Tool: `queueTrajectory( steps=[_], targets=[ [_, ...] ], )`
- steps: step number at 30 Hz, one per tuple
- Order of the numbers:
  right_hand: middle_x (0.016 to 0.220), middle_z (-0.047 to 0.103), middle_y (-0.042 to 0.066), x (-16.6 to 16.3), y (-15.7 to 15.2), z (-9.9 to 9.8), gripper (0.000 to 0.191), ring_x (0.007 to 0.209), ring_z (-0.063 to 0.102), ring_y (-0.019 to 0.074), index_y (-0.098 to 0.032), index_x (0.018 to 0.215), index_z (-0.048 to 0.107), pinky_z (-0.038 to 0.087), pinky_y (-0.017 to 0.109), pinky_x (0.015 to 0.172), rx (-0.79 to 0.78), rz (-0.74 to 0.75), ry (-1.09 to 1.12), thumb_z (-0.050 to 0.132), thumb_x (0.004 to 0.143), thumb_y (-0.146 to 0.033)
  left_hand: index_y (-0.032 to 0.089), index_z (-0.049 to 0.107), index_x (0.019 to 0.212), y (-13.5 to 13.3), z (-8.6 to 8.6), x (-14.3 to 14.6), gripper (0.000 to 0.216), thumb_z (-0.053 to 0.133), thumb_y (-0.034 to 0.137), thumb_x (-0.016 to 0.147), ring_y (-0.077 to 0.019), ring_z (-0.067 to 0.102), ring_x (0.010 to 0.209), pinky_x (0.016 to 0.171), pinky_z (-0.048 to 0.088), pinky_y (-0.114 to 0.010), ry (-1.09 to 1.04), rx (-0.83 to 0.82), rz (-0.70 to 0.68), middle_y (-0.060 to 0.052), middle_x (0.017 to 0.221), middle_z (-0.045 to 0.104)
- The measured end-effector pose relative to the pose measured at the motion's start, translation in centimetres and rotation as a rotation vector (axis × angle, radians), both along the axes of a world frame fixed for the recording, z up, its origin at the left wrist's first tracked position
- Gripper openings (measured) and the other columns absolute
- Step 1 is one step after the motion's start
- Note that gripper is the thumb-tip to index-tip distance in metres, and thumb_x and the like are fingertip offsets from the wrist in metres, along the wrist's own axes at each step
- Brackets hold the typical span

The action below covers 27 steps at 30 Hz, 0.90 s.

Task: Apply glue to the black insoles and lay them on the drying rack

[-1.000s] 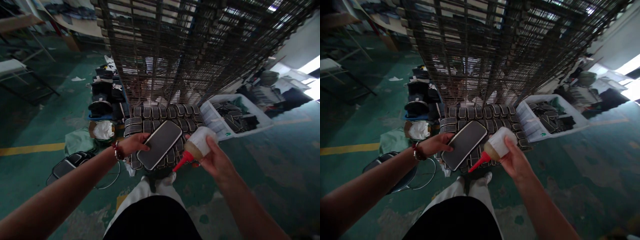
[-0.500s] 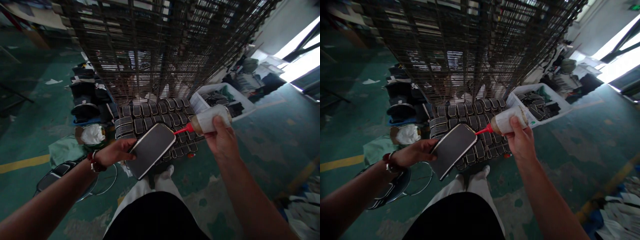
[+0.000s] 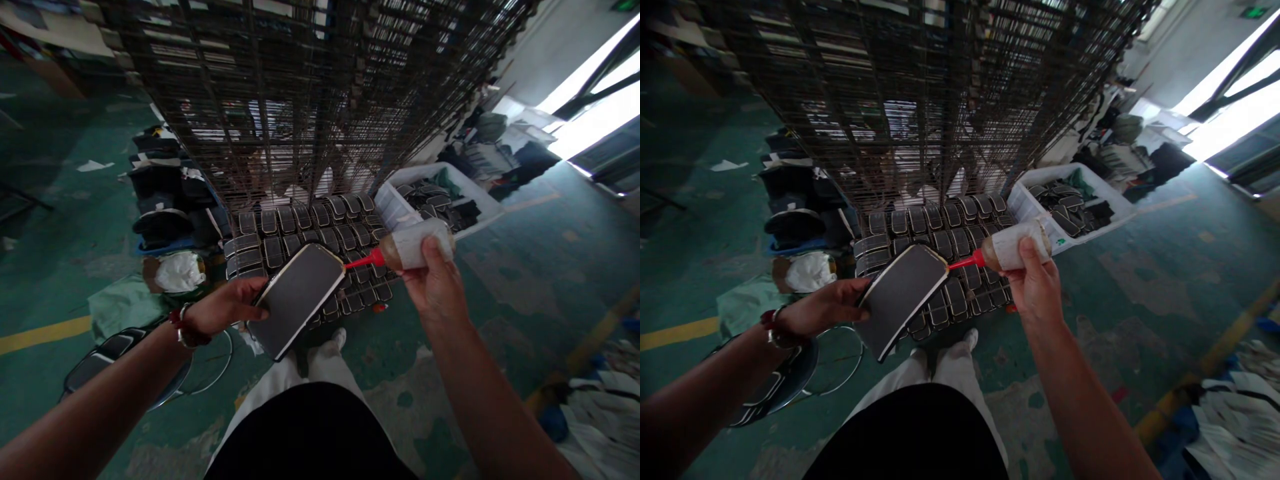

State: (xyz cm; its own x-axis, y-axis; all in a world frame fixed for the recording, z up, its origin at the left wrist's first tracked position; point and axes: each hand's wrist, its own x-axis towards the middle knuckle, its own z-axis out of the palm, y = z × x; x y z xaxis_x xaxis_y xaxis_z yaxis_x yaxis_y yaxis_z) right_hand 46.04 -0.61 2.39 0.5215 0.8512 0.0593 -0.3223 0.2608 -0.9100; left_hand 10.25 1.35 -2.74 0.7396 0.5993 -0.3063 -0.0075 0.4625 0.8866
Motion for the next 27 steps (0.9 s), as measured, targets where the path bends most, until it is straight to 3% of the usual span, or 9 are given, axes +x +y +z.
queueTrajectory(
  steps=[12,22,27],
  targets=[
    [0.096,0.074,0.002,-2.4,-1.3,-1.0,0.047,0.083,0.071,0.0183,-0.021,0.107,0.073,0.062,0.028,0.062,-0.021,-0.039,0.114,0.093,0.074,-0.048,0.017,0.079,0.106,-0.2,-0.1,0.7,0.039,0.089,0.015,0.07,-0.0218,0.079,0.082,0.078,0.063,-0.032,-0.044,-0.112,0.116,-0.009,0.102,0.083],
    [0.095,0.076,0.002,-4.6,-2.3,-1.7,0.037,0.082,0.073,0.0187,-0.022,0.102,0.075,0.064,0.03,0.066,-0.041,-0.037,0.071,0.089,0.079,-0.047,0.016,0.078,0.109,-0.3,0.2,1.1,0.041,0.087,0.009,0.069,-0.0214,0.079,0.081,0.076,0.064,-0.03,-0.115,-0.23,0.181,-0.01,0.101,0.083],
    [0.093,0.076,0.001,-5.6,-2.9,-1.8,0.035,0.079,0.073,0.0179,-0.023,0.101,0.075,0.066,0.034,0.077,-0.031,-0.024,0.008,0.088,0.079,-0.047,0.017,0.077,0.114,-0.2,-0.2,0.9,0.044,0.083,0.006,0.072,-0.0228,0.079,0.083,0.077,0.064,-0.033,-0.152,-0.264,0.205,-0.01,0.103,0.083]
  ],
)
